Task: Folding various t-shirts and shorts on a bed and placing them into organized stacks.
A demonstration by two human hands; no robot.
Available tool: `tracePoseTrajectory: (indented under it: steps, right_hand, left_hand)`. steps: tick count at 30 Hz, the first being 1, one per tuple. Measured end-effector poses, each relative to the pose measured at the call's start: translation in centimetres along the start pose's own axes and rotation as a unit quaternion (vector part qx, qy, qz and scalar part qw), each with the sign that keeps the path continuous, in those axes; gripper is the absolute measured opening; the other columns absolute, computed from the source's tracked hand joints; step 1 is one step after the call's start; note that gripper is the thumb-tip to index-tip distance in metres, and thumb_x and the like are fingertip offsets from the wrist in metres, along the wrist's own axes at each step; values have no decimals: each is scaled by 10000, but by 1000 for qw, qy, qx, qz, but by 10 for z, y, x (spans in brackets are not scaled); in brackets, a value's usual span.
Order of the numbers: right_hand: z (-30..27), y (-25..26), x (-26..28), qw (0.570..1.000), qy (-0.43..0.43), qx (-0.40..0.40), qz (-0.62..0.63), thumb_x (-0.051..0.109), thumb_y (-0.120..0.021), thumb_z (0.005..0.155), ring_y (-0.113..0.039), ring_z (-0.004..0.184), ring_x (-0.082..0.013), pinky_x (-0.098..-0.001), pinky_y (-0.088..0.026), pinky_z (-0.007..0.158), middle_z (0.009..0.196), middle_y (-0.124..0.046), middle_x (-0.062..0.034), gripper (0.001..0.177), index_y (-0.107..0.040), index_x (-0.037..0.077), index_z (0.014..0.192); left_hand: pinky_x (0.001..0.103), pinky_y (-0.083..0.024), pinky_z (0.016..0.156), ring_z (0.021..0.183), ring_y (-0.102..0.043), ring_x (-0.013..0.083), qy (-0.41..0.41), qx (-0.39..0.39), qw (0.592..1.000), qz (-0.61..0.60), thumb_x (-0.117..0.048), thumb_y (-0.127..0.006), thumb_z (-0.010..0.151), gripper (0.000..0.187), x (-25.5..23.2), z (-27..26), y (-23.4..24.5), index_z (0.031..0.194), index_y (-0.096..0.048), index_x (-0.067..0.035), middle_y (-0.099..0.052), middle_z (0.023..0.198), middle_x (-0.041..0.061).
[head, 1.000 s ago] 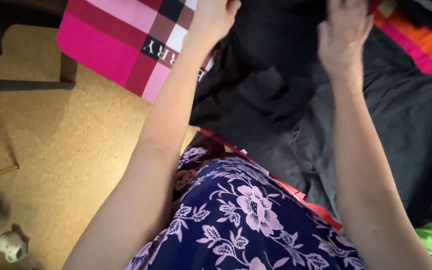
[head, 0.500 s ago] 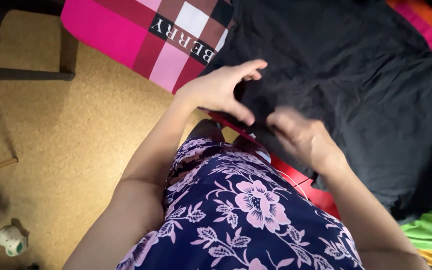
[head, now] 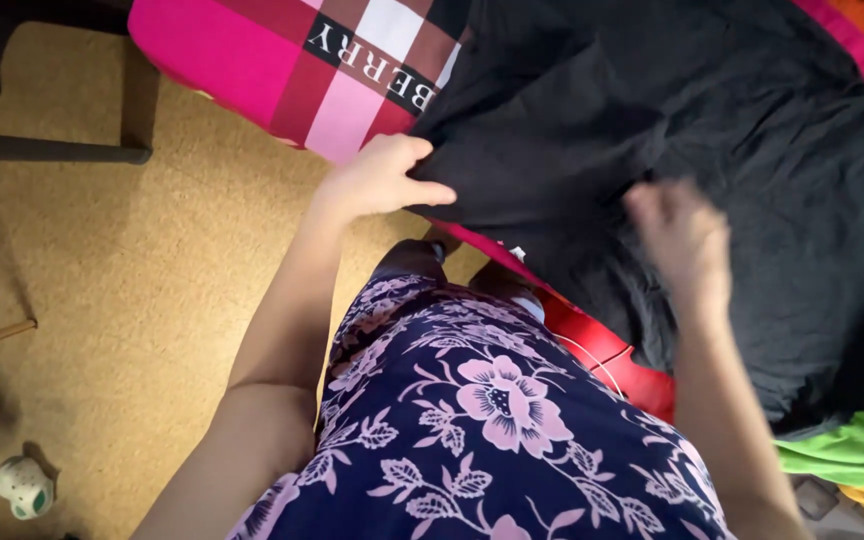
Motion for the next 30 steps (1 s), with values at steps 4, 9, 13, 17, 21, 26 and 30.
tracePoseTrajectory:
  steps: [4,9,13,17,21,26,30]
  right_hand:
    - [-31,-34,20,999,16,19,38,227,-841,917,-685,806,-312,-396,-550,721,892,-696,-199,319,-645,-16,984]
    - [-36,-40,-11,977,-107,-57,177,194,-785,1080,-563,734,-192,-360,-505,704,833,-614,-148,317,-555,-17,1138]
    - [-22,-25,3,983,-103,57,143,206,-879,850,-604,688,-168,-328,-511,640,821,-652,-106,586,-468,18,1223]
    - [21,1,16,993,42,-68,85,89,-838,936,-655,927,-244,-364,-560,843,1088,-677,-156,532,-523,5,1356]
    - [84,3,62,986,154,-52,35,4,-763,956,-603,1245,-347,-441,-476,1117,1320,-660,-154,394,-665,60,1333]
    - [130,-8,121,924,372,41,-86,50,-811,698,-548,1257,-410,-467,-431,1043,1254,-672,-162,341,-757,109,1030]
    - [173,-8,92,947,279,154,49,99,-797,760,-661,1122,-323,-397,-508,981,1118,-728,-87,188,-731,83,935]
  left_hand:
    - [395,-523,685,790,-696,235,-160,-86,983,-9,-304,-719,980,351,3,8,-10,1093,-585,0,-692,880,161]
    - [438,-479,614,681,-632,324,-192,-199,956,-102,-226,-632,1071,215,-20,-3,13,1178,-552,-58,-590,754,177]
    - [457,-463,570,621,-652,332,-180,-213,958,70,-317,-719,1017,324,-8,5,8,1108,-531,-68,-599,648,128]
    - [472,-483,568,659,-670,358,-163,-203,961,92,-380,-800,952,425,-25,5,7,1121,-555,-77,-658,675,111]
    - [458,-519,645,733,-690,357,-150,-169,971,75,-388,-845,840,562,-32,18,1,1165,-523,-62,-680,762,155]
    - [460,-541,765,929,-688,414,-172,-151,973,8,-332,-873,806,658,-30,5,-2,1227,-456,-47,-685,960,253]
    - [447,-537,742,855,-695,397,-112,-119,986,-34,-313,-865,787,659,-14,-16,6,1218,-453,-32,-673,873,242]
Point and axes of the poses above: each hand's wrist, its own z-axis towards the middle knuckle, its own y-axis out of the back of the hand, x = y × z, the point moved 6 cm from there along z, towards the middle knuckle
